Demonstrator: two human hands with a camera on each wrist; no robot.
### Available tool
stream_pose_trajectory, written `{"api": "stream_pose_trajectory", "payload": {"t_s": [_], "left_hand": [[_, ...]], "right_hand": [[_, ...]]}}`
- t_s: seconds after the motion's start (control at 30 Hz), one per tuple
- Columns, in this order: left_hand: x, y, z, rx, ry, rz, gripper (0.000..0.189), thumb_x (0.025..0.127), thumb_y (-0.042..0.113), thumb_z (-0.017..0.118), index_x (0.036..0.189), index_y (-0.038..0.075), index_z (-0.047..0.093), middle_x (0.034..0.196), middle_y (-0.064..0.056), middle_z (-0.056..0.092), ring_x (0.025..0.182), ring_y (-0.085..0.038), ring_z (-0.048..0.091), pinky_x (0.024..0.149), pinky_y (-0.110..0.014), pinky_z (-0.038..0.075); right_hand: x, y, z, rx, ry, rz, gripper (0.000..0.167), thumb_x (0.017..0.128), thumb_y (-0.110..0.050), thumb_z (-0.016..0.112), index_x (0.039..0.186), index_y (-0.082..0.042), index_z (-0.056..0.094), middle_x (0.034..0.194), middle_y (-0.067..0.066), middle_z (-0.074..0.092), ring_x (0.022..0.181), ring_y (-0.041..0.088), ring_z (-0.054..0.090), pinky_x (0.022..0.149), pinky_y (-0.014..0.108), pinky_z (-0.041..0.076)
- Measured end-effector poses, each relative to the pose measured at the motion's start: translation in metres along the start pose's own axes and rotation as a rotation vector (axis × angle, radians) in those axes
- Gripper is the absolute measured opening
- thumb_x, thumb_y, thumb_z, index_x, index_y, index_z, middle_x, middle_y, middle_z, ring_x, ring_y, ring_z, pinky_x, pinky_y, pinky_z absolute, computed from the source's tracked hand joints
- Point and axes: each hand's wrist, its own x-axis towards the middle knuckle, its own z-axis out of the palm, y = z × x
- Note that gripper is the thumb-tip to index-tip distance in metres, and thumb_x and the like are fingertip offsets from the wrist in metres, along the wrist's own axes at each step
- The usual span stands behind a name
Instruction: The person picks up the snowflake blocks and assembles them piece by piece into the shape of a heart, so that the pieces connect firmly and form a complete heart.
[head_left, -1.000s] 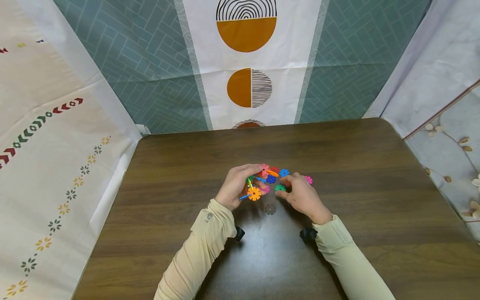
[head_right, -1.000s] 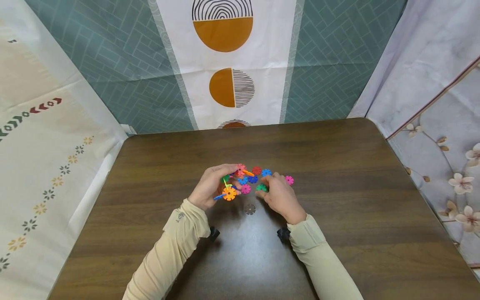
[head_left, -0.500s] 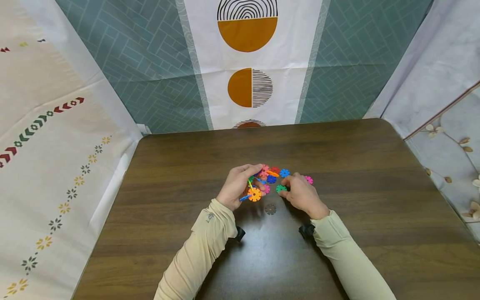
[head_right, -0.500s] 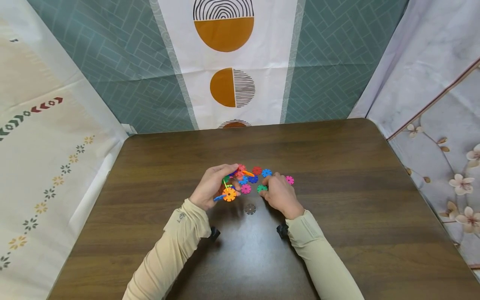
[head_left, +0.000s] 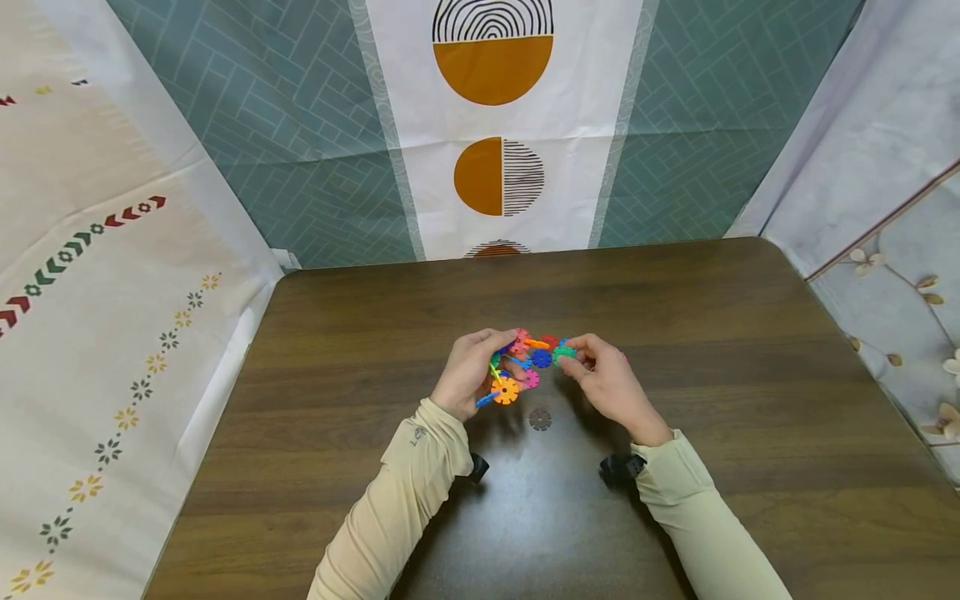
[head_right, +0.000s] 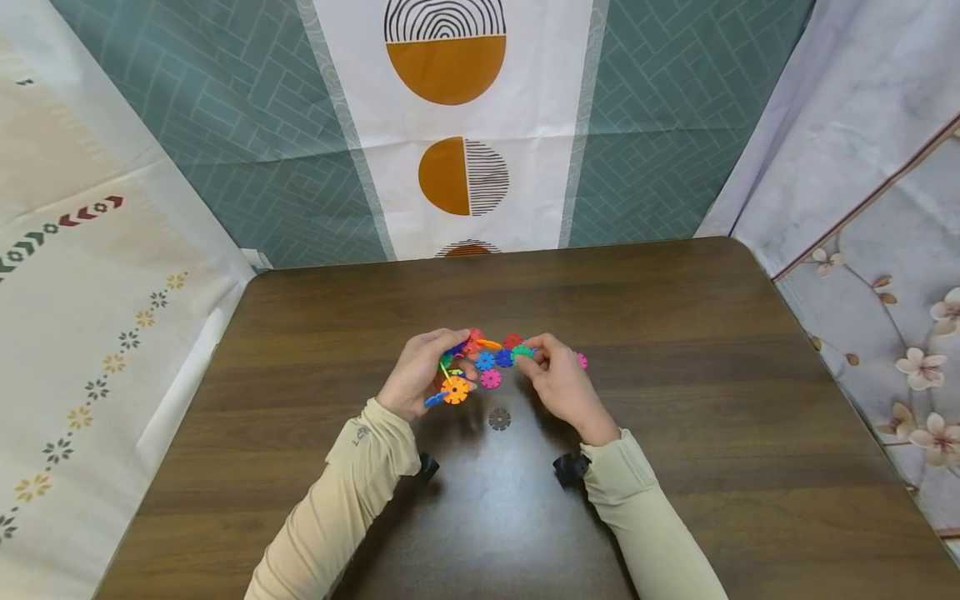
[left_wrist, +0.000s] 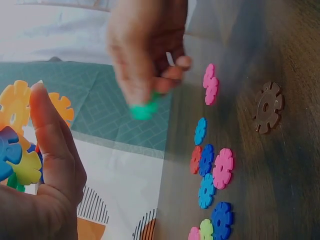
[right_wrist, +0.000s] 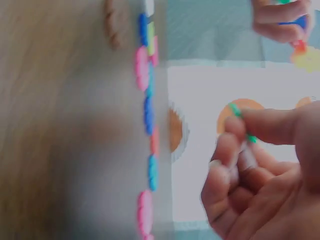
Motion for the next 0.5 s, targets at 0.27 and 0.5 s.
{"api": "stream_pose_trajectory", "payload": {"t_s": [0.27, 0.5], "left_hand": [[0.0, 0.001, 0.0, -0.02, 0.0, -0.009, 0.032, 0.096, 0.028, 0.062, 0.107, -0.002, 0.059, 0.088, -0.014, 0.07, 0.059, -0.018, 0.068, 0.057, -0.03, 0.057], [0.0, 0.001, 0.001, -0.025, -0.009, 0.014, 0.031, 0.097, 0.026, 0.06, 0.107, -0.003, 0.058, 0.087, -0.013, 0.07, 0.058, -0.018, 0.067, 0.057, -0.03, 0.057]], "right_hand": [[-0.016, -0.053, -0.013, 0.301, 0.046, -0.082, 0.033, 0.096, -0.003, 0.058, 0.128, 0.005, 0.056, 0.098, 0.029, 0.064, 0.08, 0.017, 0.066, 0.077, 0.033, 0.057], [-0.013, -0.04, -0.009, 0.366, 0.051, -0.108, 0.031, 0.096, -0.006, 0.059, 0.127, 0.002, 0.059, 0.096, 0.027, 0.064, 0.078, 0.015, 0.067, 0.076, 0.034, 0.058]]}}
